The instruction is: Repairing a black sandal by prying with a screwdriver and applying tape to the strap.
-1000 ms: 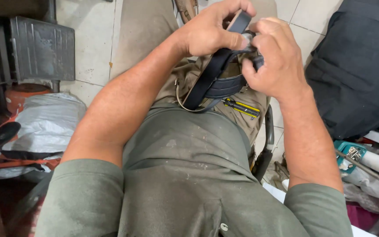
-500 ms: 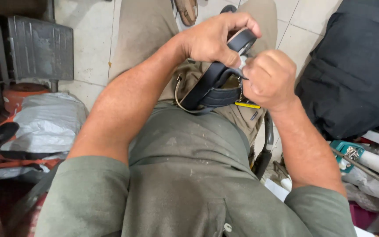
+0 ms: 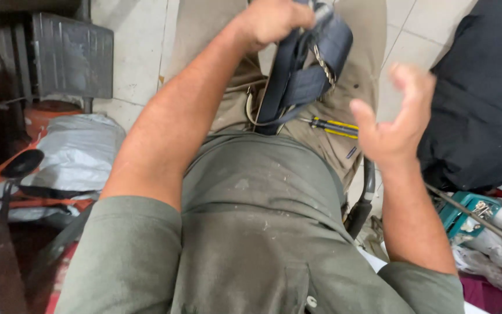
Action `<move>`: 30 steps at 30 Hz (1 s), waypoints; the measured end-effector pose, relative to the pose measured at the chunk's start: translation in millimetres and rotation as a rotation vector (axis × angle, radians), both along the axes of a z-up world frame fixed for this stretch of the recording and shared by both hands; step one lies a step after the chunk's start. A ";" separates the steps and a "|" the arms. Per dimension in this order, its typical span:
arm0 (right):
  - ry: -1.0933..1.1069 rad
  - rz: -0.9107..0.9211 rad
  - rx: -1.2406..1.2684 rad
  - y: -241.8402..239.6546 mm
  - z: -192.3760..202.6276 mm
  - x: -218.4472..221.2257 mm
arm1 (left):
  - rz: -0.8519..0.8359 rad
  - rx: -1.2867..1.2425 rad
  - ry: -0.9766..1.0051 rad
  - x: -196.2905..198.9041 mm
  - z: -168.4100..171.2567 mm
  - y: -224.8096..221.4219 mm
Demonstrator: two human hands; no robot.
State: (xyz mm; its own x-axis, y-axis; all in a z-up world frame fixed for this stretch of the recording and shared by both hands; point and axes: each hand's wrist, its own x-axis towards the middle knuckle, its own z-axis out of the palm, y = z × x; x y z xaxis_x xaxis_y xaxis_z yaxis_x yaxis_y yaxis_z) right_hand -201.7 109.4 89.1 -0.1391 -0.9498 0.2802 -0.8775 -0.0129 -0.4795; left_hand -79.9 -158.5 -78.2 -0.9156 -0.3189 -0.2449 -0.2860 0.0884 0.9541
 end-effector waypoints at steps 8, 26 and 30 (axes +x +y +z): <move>0.358 -0.097 0.305 66.4 -41.8 56.3 | 0.841 0.505 0.184 52.4 -25.3 -25.6; -0.326 -0.329 0.608 42.2 18.6 30.3 | 0.730 0.403 0.639 94.1 21.4 24.2; -0.428 -0.297 0.501 47.4 14.8 17.9 | 0.780 0.428 0.680 92.5 19.7 36.5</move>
State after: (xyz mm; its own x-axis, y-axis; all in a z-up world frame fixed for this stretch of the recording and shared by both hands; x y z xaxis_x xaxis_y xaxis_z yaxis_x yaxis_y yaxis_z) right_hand -183.9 156.8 103.9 -0.4112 -0.8551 -0.3157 -0.5438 0.5081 -0.6679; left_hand 12.6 -121.9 -58.6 -0.4867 -0.8736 0.0029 0.4729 -0.2606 0.8417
